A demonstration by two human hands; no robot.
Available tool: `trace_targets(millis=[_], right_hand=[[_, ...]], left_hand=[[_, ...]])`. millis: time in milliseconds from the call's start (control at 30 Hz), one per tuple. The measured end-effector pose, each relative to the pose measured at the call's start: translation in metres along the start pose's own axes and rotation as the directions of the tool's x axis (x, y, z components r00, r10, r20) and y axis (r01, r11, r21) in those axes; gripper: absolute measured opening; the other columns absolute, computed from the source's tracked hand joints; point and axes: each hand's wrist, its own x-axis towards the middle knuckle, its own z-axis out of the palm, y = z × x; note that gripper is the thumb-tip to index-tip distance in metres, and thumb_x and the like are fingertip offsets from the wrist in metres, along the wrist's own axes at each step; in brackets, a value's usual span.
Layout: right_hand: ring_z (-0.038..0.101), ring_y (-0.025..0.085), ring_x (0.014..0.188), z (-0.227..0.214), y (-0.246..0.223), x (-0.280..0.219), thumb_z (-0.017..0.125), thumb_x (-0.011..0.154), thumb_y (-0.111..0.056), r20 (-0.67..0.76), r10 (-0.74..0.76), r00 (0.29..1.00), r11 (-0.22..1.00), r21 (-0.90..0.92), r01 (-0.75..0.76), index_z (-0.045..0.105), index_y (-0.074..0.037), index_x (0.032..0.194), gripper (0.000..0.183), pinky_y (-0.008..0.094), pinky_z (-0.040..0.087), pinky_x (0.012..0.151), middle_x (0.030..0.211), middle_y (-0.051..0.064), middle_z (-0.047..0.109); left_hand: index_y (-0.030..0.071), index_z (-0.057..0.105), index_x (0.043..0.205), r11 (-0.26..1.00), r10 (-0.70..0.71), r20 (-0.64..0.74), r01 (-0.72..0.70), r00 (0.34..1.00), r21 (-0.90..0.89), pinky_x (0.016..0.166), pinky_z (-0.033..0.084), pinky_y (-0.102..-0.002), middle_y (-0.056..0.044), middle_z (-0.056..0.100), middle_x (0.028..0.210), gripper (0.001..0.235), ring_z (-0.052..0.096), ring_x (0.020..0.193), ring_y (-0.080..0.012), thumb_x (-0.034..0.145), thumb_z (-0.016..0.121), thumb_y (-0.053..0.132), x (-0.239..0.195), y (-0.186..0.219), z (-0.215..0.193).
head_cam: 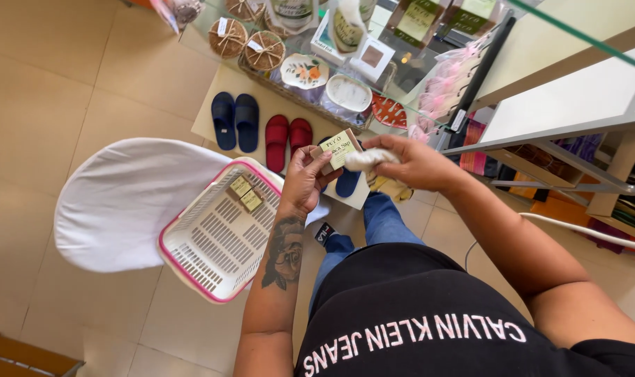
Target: Dusting off boxes of soap and placing them into a shopping basket.
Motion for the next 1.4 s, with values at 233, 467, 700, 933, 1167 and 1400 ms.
trace_targets(millis=[233, 467, 700, 933, 1167, 1400], right_hand=[[0.067, 0.038, 0.108, 0.054, -0.016, 0.021, 0.079, 0.084, -0.013, -0.040, -0.413, 0.910, 0.910, -0.009, 0.413, 0.070, -0.010, 0.125, 0.041, 0.050, 0.050, 0.097, 0.112, 0.018, 0.071], [0.064, 0.028, 0.113, 0.034, -0.001, 0.052, 0.081, 0.088, -0.017, -0.286, -0.489, 0.824, 0.864, -0.290, 0.412, 0.067, -0.021, 0.131, 0.045, 0.042, 0.047, 0.100, 0.118, 0.006, 0.063], [0.066, 0.040, 0.106, 0.073, -0.046, 0.040, 0.079, 0.082, -0.013, 0.145, -0.680, 0.719, 0.712, -0.102, 0.695, 0.069, -0.012, 0.120, 0.039, 0.053, 0.051, 0.092, 0.112, 0.014, 0.066], [0.065, 0.027, 0.103, 0.035, -0.035, 0.051, 0.081, 0.092, -0.020, -0.228, -0.510, 0.829, 0.829, -0.388, 0.403, 0.068, -0.023, 0.132, 0.042, 0.041, 0.049, 0.089, 0.116, 0.005, 0.062], [0.065, 0.052, 0.093, 0.042, -0.057, 0.031, 0.074, 0.082, -0.007, 0.164, -0.552, 0.818, 0.731, -0.376, 0.569, 0.068, -0.014, 0.121, 0.040, 0.061, 0.052, 0.079, 0.114, 0.020, 0.065], [0.066, 0.048, 0.098, 0.030, -0.093, 0.013, 0.071, 0.091, -0.010, 0.140, -0.560, 0.816, 0.735, -0.371, 0.568, 0.069, -0.019, 0.127, 0.037, 0.056, 0.054, 0.078, 0.115, 0.019, 0.064]], left_hand=[[0.011, 0.055, 0.114, 0.996, 0.067, -0.082, -0.072, 0.994, -0.051, 0.065, 0.068, -0.037, -0.005, 0.062, 0.098, 0.042, 0.073, 0.080, -0.0256, 0.082, 0.079, 0.000, -0.016, -0.005, -0.018], [0.005, 0.058, 0.110, 0.949, 0.012, -0.140, -0.055, 0.990, -0.309, 0.078, 0.066, -0.056, -0.015, 0.064, 0.096, 0.034, 0.074, 0.086, -0.0418, 0.085, 0.080, 0.001, -0.046, 0.031, -0.030], [0.003, 0.067, 0.109, 0.929, 0.033, -0.118, -0.074, 0.992, -0.363, 0.076, 0.065, -0.050, -0.022, 0.075, 0.099, 0.027, 0.077, 0.085, -0.0359, 0.087, 0.081, 0.008, -0.026, 0.009, -0.061], [0.008, 0.053, 0.127, 0.963, 0.227, -0.138, -0.243, 0.964, -0.114, 0.075, 0.069, -0.049, -0.012, 0.064, 0.106, 0.049, 0.073, 0.092, -0.0305, 0.086, 0.080, 0.004, -0.081, 0.041, -0.039], [0.010, 0.061, 0.126, 0.872, 0.439, -0.031, -0.418, 0.898, 0.257, 0.077, 0.065, -0.036, -0.008, 0.069, 0.106, 0.049, 0.071, 0.097, -0.0216, 0.082, 0.082, -0.001, -0.096, 0.031, -0.021], [0.015, 0.060, 0.128, 0.699, 0.525, 0.174, -0.538, 0.833, 0.472, 0.088, 0.053, -0.036, -0.010, 0.072, 0.116, 0.056, 0.067, 0.103, -0.0213, 0.081, 0.086, 0.001, -0.112, 0.022, -0.015]])
